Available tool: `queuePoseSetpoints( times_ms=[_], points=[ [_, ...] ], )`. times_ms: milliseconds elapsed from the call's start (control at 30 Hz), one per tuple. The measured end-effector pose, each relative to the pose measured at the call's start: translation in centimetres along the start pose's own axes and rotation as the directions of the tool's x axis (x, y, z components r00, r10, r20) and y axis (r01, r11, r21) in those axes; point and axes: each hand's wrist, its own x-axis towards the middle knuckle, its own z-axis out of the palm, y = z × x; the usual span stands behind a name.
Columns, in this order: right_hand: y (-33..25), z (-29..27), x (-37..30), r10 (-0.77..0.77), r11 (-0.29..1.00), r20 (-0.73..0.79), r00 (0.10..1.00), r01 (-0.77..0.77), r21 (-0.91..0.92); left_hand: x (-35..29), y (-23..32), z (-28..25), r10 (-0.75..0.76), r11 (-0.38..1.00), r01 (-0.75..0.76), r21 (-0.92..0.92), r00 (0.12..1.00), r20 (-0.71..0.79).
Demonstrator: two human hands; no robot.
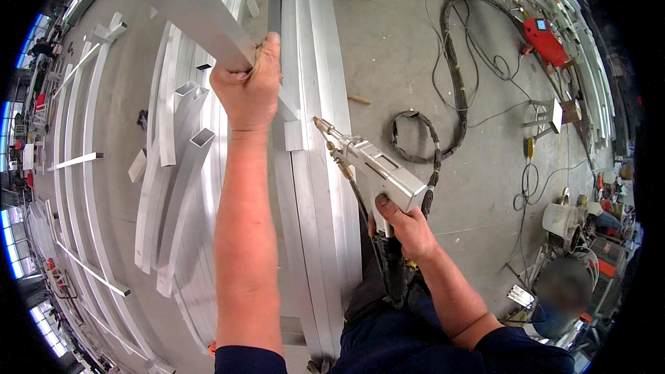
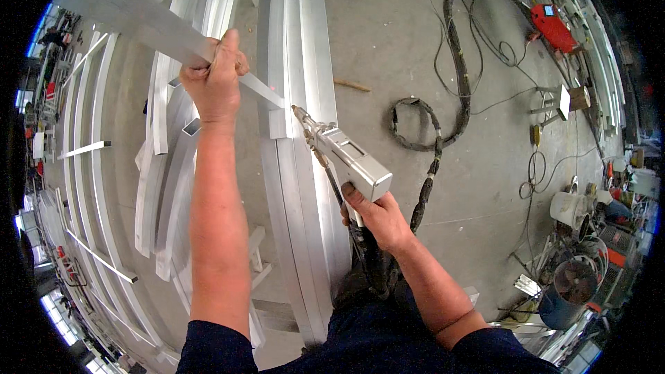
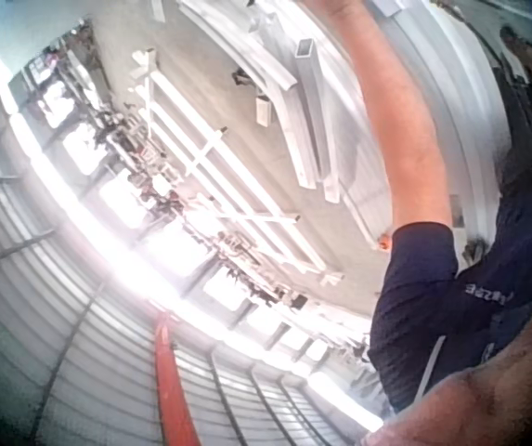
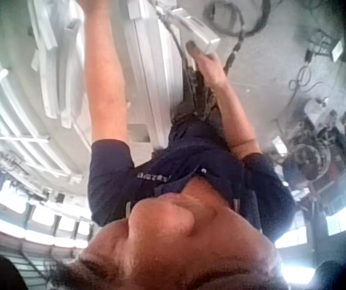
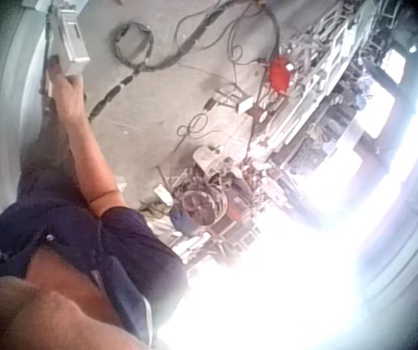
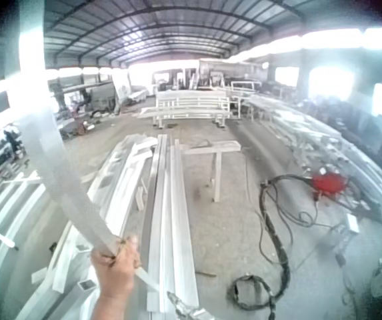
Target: The person uses a handheld welding tool to join aluminum frame pieces in a workshop. They position the pieces, weld along seams, and reposition the frames repeatedly to complete multiple joints.
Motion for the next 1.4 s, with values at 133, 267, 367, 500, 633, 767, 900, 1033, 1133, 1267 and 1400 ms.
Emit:
queuePoseSetpoints(
  times_ms=[133, 267, 367, 500, 633, 767, 900, 1033, 1133, 1267, 1400],
  points=[
    [-0.1, 0.1, 1.2, 0.043, 0.999, -0.022, 0.999, -0.043, -0.001, 0.0, -0.1, -0.1, -0.063, 0.996, 0.062, -0.060, 0.998, -0.015],
    [-0.5, 0.6, 2.9, 0.119, 0.989, -0.060, 0.991, -0.123, -0.084, 0.1, -0.2, -0.2, -0.079, 0.994, 0.076, -0.074, 0.997, -0.025],
    [0.0, 0.2, 3.9, 0.157, 0.987, 0.017, 0.987, -0.156, -0.030, -0.1, -0.2, 0.0, -0.090, 0.994, 0.086, -0.073, 0.995, -0.046],
    [0.2, 0.2, 5.0, 0.158, 0.987, 0.046, 0.986, -0.158, 0.003, 0.1, -0.3, 0.1, -0.082, 0.995, 0.080, -0.052, 0.995, -0.052],
    [0.1, 0.2, 5.8, 0.152, 0.988, 0.043, 0.987, -0.154, 0.026, 0.0, -0.3, 0.1, -0.055, 0.997, 0.053, -0.057, 0.998, -0.042],
    [0.1, -0.4, 6.2, 0.200, 0.979, 0.055, 0.978, -0.202, 0.039, 0.0, -0.2, 0.2, -0.040, 0.997, 0.037, -0.075, 0.999, -0.037],
    [0.6, -0.8, 6.7, 0.219, 0.974, 0.043, 0.975, -0.221, 0.051, 0.0, -0.7, -0.3, 0.004, 1.000, -0.004, -0.005, 1.000, 0.019],
    [0.9, -1.3, 7.1, 0.211, 0.974, 0.041, 0.977, -0.213, 0.076, 0.0, -0.7, -0.5, 0.006, 1.000, -0.006, 0.000, 1.000, 0.023],
    [1.0, -1.8, 7.6, 0.250, 0.955, 0.028, 0.968, -0.251, 0.159, 0.0, -0.8, -0.5, 0.004, 1.000, -0.004, -0.005, 1.000, 0.028],
    [1.1, -2.5, 8.1, 0.223, 0.962, 0.068, 0.972, -0.231, 0.147, 0.1, -1.1, -0.6, -0.005, 1.000, 0.006, -0.025, 1.000, 0.029],
    [1.2, -2.5, 8.2, 0.230, 0.966, 0.042, 0.972, -0.233, 0.116, 0.0, -0.7, -0.3, -0.034, 0.999, 0.034, -0.041, 0.999, 0.008]
  ],
)
